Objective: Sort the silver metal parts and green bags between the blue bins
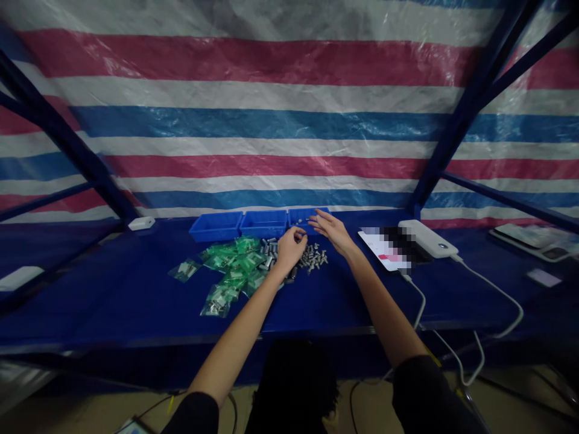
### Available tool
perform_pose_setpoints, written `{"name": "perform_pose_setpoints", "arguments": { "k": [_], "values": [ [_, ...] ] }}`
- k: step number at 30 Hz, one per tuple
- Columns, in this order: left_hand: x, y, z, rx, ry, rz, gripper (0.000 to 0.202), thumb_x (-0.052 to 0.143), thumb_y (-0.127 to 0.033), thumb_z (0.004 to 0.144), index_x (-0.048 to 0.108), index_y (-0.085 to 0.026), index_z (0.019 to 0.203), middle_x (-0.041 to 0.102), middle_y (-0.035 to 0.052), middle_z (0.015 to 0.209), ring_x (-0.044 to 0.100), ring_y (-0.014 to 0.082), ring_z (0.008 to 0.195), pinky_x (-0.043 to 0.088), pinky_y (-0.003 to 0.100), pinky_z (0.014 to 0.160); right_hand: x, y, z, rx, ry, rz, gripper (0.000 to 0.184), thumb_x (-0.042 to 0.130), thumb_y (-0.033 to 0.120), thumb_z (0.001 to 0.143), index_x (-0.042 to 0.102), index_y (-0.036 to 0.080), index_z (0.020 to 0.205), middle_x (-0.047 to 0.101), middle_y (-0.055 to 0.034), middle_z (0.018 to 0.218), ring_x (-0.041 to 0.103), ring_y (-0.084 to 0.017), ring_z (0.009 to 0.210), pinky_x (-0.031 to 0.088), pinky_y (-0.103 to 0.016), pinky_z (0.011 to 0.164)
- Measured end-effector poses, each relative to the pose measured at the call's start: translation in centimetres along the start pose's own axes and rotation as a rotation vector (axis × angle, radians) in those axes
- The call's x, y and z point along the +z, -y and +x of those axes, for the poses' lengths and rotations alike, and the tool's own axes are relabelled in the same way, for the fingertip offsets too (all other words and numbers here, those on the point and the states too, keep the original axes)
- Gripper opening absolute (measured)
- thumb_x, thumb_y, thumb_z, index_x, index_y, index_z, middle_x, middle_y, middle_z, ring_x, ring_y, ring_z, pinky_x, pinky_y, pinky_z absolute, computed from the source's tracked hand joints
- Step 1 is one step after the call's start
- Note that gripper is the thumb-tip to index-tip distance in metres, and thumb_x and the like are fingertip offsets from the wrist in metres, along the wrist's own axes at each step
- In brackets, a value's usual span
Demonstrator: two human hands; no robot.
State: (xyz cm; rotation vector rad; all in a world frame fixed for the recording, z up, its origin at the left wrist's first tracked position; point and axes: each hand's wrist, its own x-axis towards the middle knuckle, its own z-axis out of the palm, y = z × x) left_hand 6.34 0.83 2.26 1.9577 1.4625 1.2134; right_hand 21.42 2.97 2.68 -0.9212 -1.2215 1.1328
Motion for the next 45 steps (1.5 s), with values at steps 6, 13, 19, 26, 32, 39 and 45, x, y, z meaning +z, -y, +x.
{"name": "perform_pose_setpoints", "arguments": {
  "k": [6,13,19,26,32,39,45],
  "values": [
    [-0.1,0.2,0.0,-0.013,-0.021,0.013,0.012,0.053,-0.021,0.073,0.060,-0.019,0.083,0.062,-0.0007,0.071,0.057,0.0124,0.065,0.043,0.025,0.066,-2.0,-1.0,-0.7,-0.002,0.135,-0.769,0.029,0.073,0.037,0.061,0.073,0.019,0.085,0.072,-0.0053,0.082,0.067,-0.021,0.081,0.051,-0.029,0.076],
    [0.1,0.1,-0.1,-0.016,-0.011,0.007,0.013,0.053,-0.021,0.074,0.060,-0.020,0.083,0.062,-0.0010,0.071,0.057,0.0117,0.064,0.043,0.023,0.065,-1.8,-1.2,-1.0,0.029,0.205,-0.987,0.018,0.067,0.029,0.067,0.073,0.024,0.082,0.073,-0.0007,0.078,0.067,-0.017,0.078,0.049,-0.022,0.069],
    [0.1,0.2,-0.1,-0.014,-0.009,-0.003,0.013,0.053,-0.023,0.075,0.061,-0.020,0.084,0.062,-0.0007,0.069,0.056,0.0123,0.060,0.042,0.024,0.062,-1.0,-1.2,-1.1,-0.034,0.063,-0.807,0.009,0.067,0.030,0.066,0.073,0.024,0.069,0.071,-0.0018,0.068,0.066,-0.020,0.072,0.049,-0.028,0.068],
    [0.1,-0.2,-0.1,0.037,-0.008,-0.075,0.018,0.054,-0.033,0.078,0.063,-0.019,0.085,0.061,-0.0012,0.065,0.056,0.0115,0.059,0.042,0.023,0.061,-0.2,0.1,-0.8,0.134,-0.074,-0.252,0.025,0.067,0.034,0.066,0.072,0.019,0.086,0.071,-0.0029,0.080,0.063,-0.014,0.071,0.048,-0.024,0.063],
    [0.0,-0.5,-0.1,0.127,-0.022,-0.117,0.017,0.058,-0.033,0.076,0.063,-0.017,0.078,0.065,0.0011,0.074,0.057,0.0115,0.065,0.042,0.022,0.063,0.5,1.0,-1.1,0.303,-0.024,0.034,0.026,0.071,0.031,0.065,0.071,0.022,0.090,0.069,-0.0008,0.084,0.060,-0.008,0.070,0.043,-0.017,0.061],
    [-0.4,-0.6,0.0,0.087,-0.136,-0.147,0.021,0.054,-0.035,0.080,0.064,-0.018,0.086,0.067,0.0024,0.080,0.059,0.0133,0.072,0.044,0.023,0.068,1.0,1.0,-1.4,0.347,0.016,0.091,0.025,0.071,0.023,0.066,0.070,0.022,0.091,0.068,0.0005,0.077,0.057,-0.007,0.066,0.043,-0.017,0.061],
    [-0.5,-0.7,0.2,0.071,-0.145,-0.165,0.018,0.055,-0.030,0.080,0.066,-0.017,0.084,0.067,0.0057,0.088,0.060,0.0150,0.080,0.045,0.026,0.074,1.6,1.2,-1.6,0.394,0.078,0.126,0.023,0.065,0.019,0.071,0.067,0.022,0.094,0.066,0.0017,0.069,0.057,-0.007,0.061,0.044,-0.017,0.060]
  ]
}}
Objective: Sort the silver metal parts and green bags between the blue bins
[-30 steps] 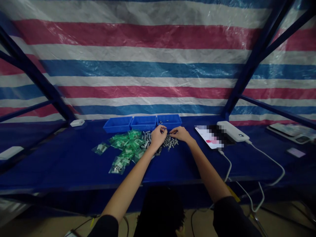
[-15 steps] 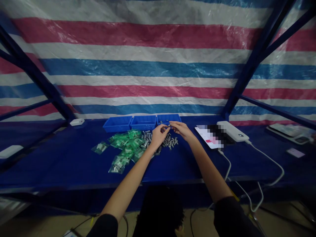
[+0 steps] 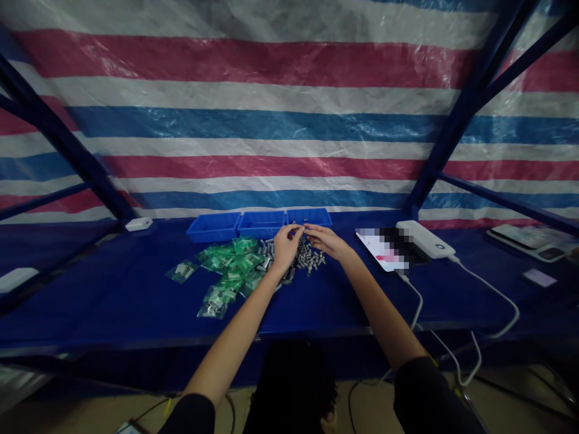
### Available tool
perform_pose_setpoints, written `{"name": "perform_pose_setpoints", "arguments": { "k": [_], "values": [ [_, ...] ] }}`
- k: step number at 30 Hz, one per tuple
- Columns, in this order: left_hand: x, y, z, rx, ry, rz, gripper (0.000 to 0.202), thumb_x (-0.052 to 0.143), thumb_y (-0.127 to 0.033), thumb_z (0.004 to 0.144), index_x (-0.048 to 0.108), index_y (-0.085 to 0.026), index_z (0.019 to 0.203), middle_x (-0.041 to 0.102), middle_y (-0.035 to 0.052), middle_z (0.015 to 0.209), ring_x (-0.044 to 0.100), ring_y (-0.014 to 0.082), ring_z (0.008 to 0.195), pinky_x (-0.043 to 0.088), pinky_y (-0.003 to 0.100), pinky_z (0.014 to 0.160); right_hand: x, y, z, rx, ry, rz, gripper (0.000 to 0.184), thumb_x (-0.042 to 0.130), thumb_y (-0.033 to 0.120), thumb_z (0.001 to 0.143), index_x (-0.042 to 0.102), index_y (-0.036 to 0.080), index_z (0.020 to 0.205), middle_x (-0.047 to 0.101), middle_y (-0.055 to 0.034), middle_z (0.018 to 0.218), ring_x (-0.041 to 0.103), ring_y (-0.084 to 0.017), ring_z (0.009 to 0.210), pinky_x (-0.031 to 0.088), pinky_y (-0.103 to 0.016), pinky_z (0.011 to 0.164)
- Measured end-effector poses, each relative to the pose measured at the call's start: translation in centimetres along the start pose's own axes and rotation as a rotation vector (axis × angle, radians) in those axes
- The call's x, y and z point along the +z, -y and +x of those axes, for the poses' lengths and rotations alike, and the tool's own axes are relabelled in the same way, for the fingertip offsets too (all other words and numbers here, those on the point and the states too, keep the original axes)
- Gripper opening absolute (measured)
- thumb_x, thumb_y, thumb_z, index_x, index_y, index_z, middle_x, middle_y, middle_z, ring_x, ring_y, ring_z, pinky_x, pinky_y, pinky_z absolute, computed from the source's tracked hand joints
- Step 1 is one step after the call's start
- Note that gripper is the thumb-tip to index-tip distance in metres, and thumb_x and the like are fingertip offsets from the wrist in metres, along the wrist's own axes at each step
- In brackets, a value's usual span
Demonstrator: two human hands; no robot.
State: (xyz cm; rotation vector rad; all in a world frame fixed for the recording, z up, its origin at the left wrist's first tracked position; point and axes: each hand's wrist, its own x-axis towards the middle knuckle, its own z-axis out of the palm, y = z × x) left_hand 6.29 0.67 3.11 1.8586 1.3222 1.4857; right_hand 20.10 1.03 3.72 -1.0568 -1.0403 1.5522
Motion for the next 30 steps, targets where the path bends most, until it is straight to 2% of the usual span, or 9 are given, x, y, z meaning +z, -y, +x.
{"name": "perform_pose_setpoints", "arguments": {
  "k": [4,6,12,14,18,20,23,26,30],
  "values": [
    [0.0,0.1,0.0,-0.048,-0.017,-0.009,0.019,0.055,-0.030,0.080,0.066,-0.017,0.085,0.066,0.0060,0.088,0.059,0.0148,0.081,0.045,0.026,0.074,0.3,-0.3,0.2,-0.015,0.091,0.027,0.022,0.064,0.024,0.073,0.067,0.022,0.095,0.068,-0.0015,0.080,0.060,-0.009,0.069,0.047,-0.019,0.064],
    [0.1,0.0,0.0,-0.060,-0.020,-0.020,0.020,0.054,-0.031,0.080,0.066,-0.016,0.084,0.066,0.0059,0.088,0.059,0.0144,0.081,0.044,0.025,0.074,0.3,-0.6,0.5,-0.051,0.089,0.040,0.021,0.064,0.025,0.073,0.068,0.021,0.093,0.068,-0.0015,0.079,0.060,-0.009,0.069,0.046,-0.018,0.065],
    [0.3,0.2,-0.2,-0.075,0.003,0.039,0.019,0.053,-0.033,0.080,0.062,-0.016,0.081,0.065,0.0047,0.081,0.057,0.0139,0.075,0.043,0.025,0.070,-0.3,-1.1,1.3,-0.187,-0.103,-0.047,0.019,0.063,0.028,0.072,0.070,0.017,0.086,0.068,-0.0027,0.076,0.060,-0.010,0.070,0.046,-0.020,0.067],
    [0.4,0.3,-0.2,-0.093,-0.007,0.047,0.019,0.051,-0.032,0.081,0.061,-0.016,0.081,0.064,0.0042,0.080,0.057,0.0136,0.073,0.042,0.025,0.069,-0.5,-0.9,1.3,-0.240,-0.148,-0.084,0.024,0.063,0.031,0.072,0.069,0.018,0.091,0.070,-0.0042,0.086,0.062,-0.012,0.078,0.047,-0.021,0.070],
    [0.4,0.3,0.0,-0.140,-0.025,0.044,0.012,0.052,-0.026,0.079,0.060,-0.017,0.080,0.064,0.0027,0.078,0.057,0.0131,0.071,0.043,0.025,0.069,-0.9,-0.1,1.0,-0.370,-0.073,-0.114,0.042,0.063,0.037,0.073,0.060,0.027,0.113,0.064,-0.0033,0.114,0.061,-0.015,0.098,0.048,-0.024,0.077],
    [0.4,0.3,0.0,-0.150,-0.012,0.042,0.010,0.053,-0.022,0.077,0.060,-0.017,0.080,0.063,0.0020,0.076,0.057,0.0132,0.070,0.043,0.025,0.068,-1.2,-0.1,0.9,-0.402,-0.063,-0.232,0.040,0.064,0.037,0.072,0.062,0.026,0.110,0.066,-0.0042,0.109,0.062,-0.016,0.094,0.048,-0.027,0.077],
    [0.3,0.1,0.0,-0.164,0.001,0.039,0.011,0.053,-0.019,0.075,0.061,-0.017,0.081,0.062,0.0014,0.073,0.056,0.0130,0.067,0.043,0.025,0.067,-1.9,-0.8,1.0,-0.424,-0.091,-0.567,0.026,0.068,0.033,0.066,0.071,0.021,0.090,0.071,-0.0046,0.087,0.065,-0.018,0.077,0.049,-0.030,0.074],
    [0.2,-0.1,-0.1,-0.189,0.005,0.044,0.012,0.052,-0.017,0.073,0.061,-0.017,0.082,0.061,0.0007,0.071,0.055,0.0123,0.063,0.043,0.025,0.065,-2.6,-1.7,1.0,-0.371,-0.120,-0.854,0.017,0.071,0.030,0.061,0.073,0.023,0.076,0.071,-0.0023,0.073,0.065,-0.019,0.071,0.049,-0.030,0.070],
    [0.2,-0.1,-0.1,-0.193,0.011,0.037,0.013,0.051,-0.016,0.072,0.061,-0.017,0.081,0.060,-0.0003,0.069,0.054,0.0119,0.060,0.042,0.024,0.063,-2.5,-2.2,0.9,-0.281,-0.180,-0.957,0.010,0.069,0.028,0.061,0.073,0.027,0.070,0.070,-0.0001,0.067,0.065,-0.020,0.073,0.047,-0.028,0.067]
  ]
}}
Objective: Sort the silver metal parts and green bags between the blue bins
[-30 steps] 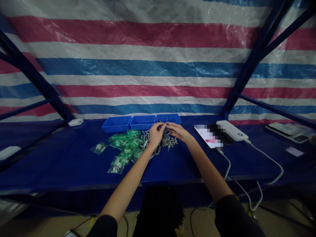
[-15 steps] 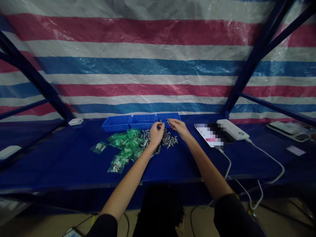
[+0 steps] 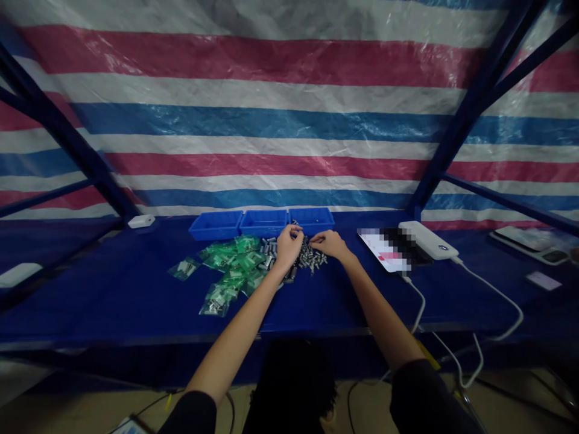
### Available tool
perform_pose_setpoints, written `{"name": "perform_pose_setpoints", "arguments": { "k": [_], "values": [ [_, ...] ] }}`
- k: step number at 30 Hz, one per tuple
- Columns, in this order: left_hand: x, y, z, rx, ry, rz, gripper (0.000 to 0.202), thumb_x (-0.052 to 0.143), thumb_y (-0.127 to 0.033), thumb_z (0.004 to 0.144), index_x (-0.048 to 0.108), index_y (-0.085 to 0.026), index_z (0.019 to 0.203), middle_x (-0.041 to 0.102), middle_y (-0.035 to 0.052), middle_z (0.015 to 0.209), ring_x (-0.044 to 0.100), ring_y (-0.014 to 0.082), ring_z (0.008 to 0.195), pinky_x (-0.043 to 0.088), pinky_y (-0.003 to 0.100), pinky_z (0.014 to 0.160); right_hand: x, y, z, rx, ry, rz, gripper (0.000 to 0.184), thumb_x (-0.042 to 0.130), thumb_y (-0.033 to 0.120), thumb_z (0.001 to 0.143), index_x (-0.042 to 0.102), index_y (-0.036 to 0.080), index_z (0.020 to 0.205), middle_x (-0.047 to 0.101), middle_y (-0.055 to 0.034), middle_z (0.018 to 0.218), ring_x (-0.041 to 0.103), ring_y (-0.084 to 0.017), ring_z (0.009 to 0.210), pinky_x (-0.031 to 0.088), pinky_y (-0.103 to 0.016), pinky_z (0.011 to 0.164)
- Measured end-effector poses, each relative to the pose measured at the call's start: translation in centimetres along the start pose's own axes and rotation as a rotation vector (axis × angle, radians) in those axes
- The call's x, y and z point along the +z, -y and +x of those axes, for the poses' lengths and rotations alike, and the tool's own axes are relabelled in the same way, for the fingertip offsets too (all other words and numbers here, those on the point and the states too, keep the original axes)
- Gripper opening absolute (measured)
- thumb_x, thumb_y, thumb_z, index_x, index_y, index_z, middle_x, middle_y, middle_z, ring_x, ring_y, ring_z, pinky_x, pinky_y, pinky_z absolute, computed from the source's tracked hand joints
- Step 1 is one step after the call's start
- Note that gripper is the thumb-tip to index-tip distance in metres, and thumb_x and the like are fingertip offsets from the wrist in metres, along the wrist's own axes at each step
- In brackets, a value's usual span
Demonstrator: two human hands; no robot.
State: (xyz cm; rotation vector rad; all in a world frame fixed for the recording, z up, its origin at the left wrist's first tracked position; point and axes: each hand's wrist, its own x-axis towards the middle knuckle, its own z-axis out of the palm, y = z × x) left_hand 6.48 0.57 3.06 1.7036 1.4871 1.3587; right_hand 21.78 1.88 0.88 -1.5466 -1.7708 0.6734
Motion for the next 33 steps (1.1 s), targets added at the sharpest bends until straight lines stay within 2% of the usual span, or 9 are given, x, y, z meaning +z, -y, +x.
{"name": "perform_pose_setpoints", "arguments": {
  "k": [11,15,18,20,23,27,30,33],
  "values": [
    [0.2,0.3,0.2,-0.006,0.016,0.000,0.014,0.050,-0.015,0.071,0.061,-0.017,0.080,0.060,-0.0002,0.068,0.054,0.0122,0.060,0.042,0.024,0.063,0.0,1.8,-0.5,0.190,-0.005,-0.085,0.017,0.067,0.032,0.060,0.073,0.028,0.076,0.071,0.0009,0.076,0.065,-0.021,0.083,0.046,-0.028,0.071],
    [0.3,0.6,0.2,0.011,0.020,-0.007,0.015,0.050,-0.016,0.072,0.061,-0.017,0.081,0.061,0.0000,0.069,0.055,0.0120,0.062,0.042,0.024,0.064,-0.1,2.1,-0.7,0.208,-0.011,-0.137,0.017,0.065,0.033,0.061,0.073,0.028,0.075,0.072,0.0015,0.076,0.065,-0.021,0.085,0.047,-0.027,0.072],
    [0.2,0.6,0.2,0.010,0.025,-0.017,0.014,0.051,-0.015,0.072,0.062,-0.016,0.081,0.060,-0.0005,0.068,0.054,0.0116,0.061,0.042,0.023,0.063,-0.2,1.8,-0.6,0.175,0.003,-0.083,0.016,0.067,0.029,0.059,0.072,0.025,0.073,0.071,0.0012,0.072,0.066,-0.019,0.081,0.048,-0.026,0.071],
    [0.1,0.4,0.1,0.013,0.031,-0.030,0.015,0.051,-0.015,0.072,0.062,-0.016,0.082,0.059,-0.0008,0.067,0.054,0.0116,0.060,0.042,0.023,0.062,-0.4,1.5,-0.3,0.125,-0.016,0.036,0.016,0.068,0.025,0.057,0.071,0.022,0.073,0.070,0.0004,0.069,0.066,-0.018,0.078,0.048,-0.025,0.071],
    [0.0,0.0,0.0,0.039,0.041,-0.064,0.015,0.054,-0.021,0.075,0.064,-0.016,0.085,0.062,0.0003,0.068,0.055,0.0123,0.061,0.042,0.024,0.062,-0.6,1.6,0.2,0.081,-0.076,0.371,0.019,0.068,0.022,0.059,0.069,0.019,0.077,0.070,-0.0010,0.072,0.065,-0.016,0.076,0.049,-0.025,0.073],
    [0.1,-0.3,0.0,0.141,0.092,-0.153,0.020,0.055,-0.029,0.078,0.067,-0.017,0.089,0.068,0.0044,0.087,0.059,0.0145,0.075,0.044,0.026,0.070,-0.9,2.3,0.6,0.176,-0.027,0.878,0.024,0.066,0.022,0.065,0.066,0.018,0.088,0.069,-0.0008,0.074,0.064,-0.012,0.073,0.050,-0.024,0.073],
    [0.2,-0.2,0.1,0.184,0.097,-0.200,0.021,0.056,-0.030,0.078,0.068,-0.017,0.089,0.068,0.0062,0.095,0.060,0.0159,0.083,0.044,0.027,0.075,-1.0,2.5,0.6,0.205,0.037,1.036,0.026,0.068,0.018,0.064,0.065,0.020,0.090,0.068,-0.0004,0.075,0.063,-0.011,0.074,0.049,-0.021,0.070],
    [0.2,0.0,0.1,0.161,0.070,-0.210,0.020,0.059,-0.032,0.076,0.067,-0.016,0.085,0.068,0.0062,0.088,0.060,0.0160,0.079,0.045,0.027,0.073,-1.0,2.5,0.6,0.217,0.077,1.078,0.028,0.070,0.017,0.064,0.066,0.020,0.091,0.067,0.0002,0.074,0.063,-0.010,0.073,0.047,-0.019,0.064]
  ]
}}
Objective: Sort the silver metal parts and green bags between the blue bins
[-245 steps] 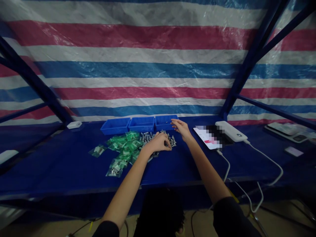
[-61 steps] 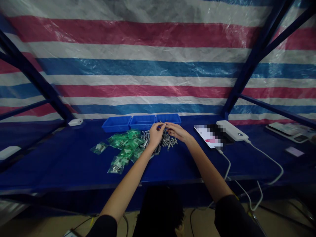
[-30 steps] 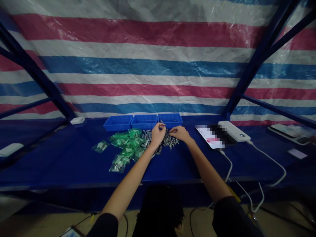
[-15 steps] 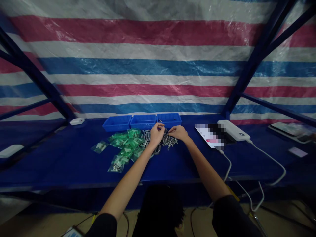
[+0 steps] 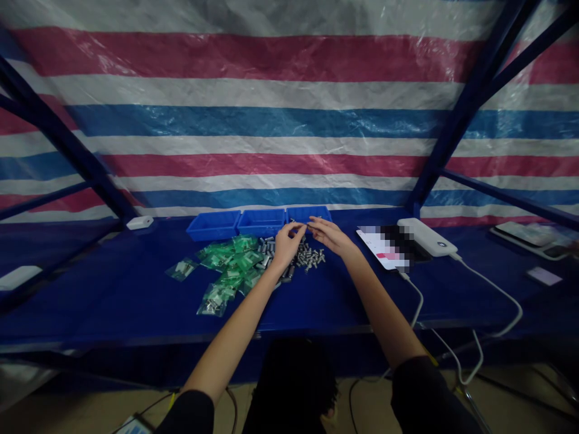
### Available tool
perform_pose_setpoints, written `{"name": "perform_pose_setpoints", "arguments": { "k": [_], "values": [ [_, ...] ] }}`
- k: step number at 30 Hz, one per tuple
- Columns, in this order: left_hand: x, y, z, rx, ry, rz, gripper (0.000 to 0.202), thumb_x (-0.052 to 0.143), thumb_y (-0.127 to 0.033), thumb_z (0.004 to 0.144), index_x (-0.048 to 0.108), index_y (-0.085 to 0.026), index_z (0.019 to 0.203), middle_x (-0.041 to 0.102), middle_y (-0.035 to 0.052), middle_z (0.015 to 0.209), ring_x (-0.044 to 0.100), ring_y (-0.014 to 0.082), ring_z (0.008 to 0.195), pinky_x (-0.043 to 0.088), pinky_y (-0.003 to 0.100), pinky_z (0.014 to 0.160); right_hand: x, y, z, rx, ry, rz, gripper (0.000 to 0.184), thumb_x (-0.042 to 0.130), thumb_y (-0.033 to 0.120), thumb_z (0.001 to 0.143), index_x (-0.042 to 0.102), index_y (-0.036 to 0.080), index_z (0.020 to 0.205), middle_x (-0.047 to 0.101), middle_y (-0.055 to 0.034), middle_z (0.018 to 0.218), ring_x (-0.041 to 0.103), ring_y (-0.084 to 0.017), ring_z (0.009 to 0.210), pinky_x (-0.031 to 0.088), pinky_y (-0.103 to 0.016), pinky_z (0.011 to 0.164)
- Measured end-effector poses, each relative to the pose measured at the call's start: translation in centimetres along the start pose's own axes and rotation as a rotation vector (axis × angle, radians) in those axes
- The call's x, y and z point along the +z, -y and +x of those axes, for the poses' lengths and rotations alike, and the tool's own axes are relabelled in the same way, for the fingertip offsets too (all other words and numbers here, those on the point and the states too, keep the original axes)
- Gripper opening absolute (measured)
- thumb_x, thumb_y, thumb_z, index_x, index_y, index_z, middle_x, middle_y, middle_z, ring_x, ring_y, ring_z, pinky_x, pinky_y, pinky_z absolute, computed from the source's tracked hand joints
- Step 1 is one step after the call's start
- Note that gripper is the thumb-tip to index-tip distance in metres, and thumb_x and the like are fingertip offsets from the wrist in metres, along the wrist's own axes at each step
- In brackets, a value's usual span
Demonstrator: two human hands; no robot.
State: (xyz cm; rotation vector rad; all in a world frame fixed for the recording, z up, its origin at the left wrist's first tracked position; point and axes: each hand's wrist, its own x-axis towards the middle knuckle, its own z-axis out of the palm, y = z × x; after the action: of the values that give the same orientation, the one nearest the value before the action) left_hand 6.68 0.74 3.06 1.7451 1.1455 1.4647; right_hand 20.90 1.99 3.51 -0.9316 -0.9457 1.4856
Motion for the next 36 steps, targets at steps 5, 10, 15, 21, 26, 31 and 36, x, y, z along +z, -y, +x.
{"name": "perform_pose_setpoints", "arguments": {
  "k": [5,10,15,21,26,31,36],
  "values": [
    [0.0,0.0,0.0,0.003,-0.002,-0.016,0.021,0.059,-0.033,0.076,0.066,-0.017,0.089,0.067,0.0054,0.087,0.060,0.0157,0.078,0.044,0.026,0.069,0.1,-0.4,-0.1,0.019,0.044,0.025,0.024,0.071,0.018,0.065,0.068,0.020,0.089,0.066,0.0008,0.070,0.060,-0.008,0.066,0.044,-0.017,0.058],
    [0.0,0.2,0.0,-0.019,-0.005,-0.025,0.021,0.058,-0.034,0.076,0.066,-0.016,0.083,0.067,0.0058,0.086,0.060,0.0168,0.082,0.043,0.026,0.072,0.7,-0.9,-0.1,-0.013,-0.011,0.000,0.021,0.076,0.026,0.061,0.069,0.018,0.079,0.063,0.0020,0.062,0.056,-0.007,0.060,0.041,-0.017,0.052],
    [0.1,0.6,0.0,-0.082,-0.009,-0.028,0.029,0.052,-0.041,0.079,0.062,-0.016,0.071,0.063,0.0022,0.073,0.055,0.0140,0.071,0.040,0.025,0.069,1.3,-1.2,-0.3,-0.116,-0.010,-0.085,0.024,0.075,0.036,0.059,0.070,0.018,0.073,0.062,0.0019,0.060,0.055,-0.007,0.059,0.042,-0.018,0.054],
    [0.1,0.6,0.1,-0.168,-0.054,-0.036,0.026,0.049,-0.040,0.080,0.061,-0.017,0.076,0.060,0.0013,0.072,0.053,0.0130,0.067,0.039,0.024,0.067,0.5,-1.1,-0.1,-0.106,-0.058,-0.224,0.026,0.074,0.034,0.061,0.071,0.017,0.079,0.068,-0.0031,0.070,0.062,-0.013,0.070,0.048,-0.024,0.066],
    [-0.1,0.8,0.3,-0.262,-0.133,-0.040,0.018,0.050,-0.028,0.078,0.059,-0.017,0.089,0.059,0.0018,0.075,0.052,0.0126,0.065,0.040,0.025,0.066,0.2,-0.7,0.3,-0.180,-0.101,-0.207,0.035,0.073,0.036,0.064,0.068,0.017,0.093,0.070,-0.0069,0.091,0.064,-0.018,0.088,0.051,-0.029,0.079],
    [-0.4,0.9,0.5,-0.283,-0.204,-0.041,0.017,0.049,-0.022,0.076,0.056,-0.017,0.092,0.054,-0.0001,0.073,0.052,0.0117,0.063,0.041,0.025,0.067,0.1,-0.6,-0.1,-0.281,0.044,-0.313,0.054,0.075,0.036,0.061,0.061,0.022,0.111,0.065,-0.0076,0.110,0.059,-0.020,0.104,0.046,-0.036,0.092],
    [-0.7,0.9,0.5,-0.254,-0.252,-0.049,0.017,0.047,-0.019,0.077,0.054,-0.018,0.092,0.053,-0.0007,0.073,0.052,0.0115,0.065,0.042,0.025,0.069,-1.3,0.2,-1.3,-0.171,0.360,-0.840,0.078,0.080,0.040,0.050,0.054,0.029,0.123,0.050,-0.0070,0.131,0.044,-0.028,0.121,0.035,-0.046,0.102]
  ]
}}
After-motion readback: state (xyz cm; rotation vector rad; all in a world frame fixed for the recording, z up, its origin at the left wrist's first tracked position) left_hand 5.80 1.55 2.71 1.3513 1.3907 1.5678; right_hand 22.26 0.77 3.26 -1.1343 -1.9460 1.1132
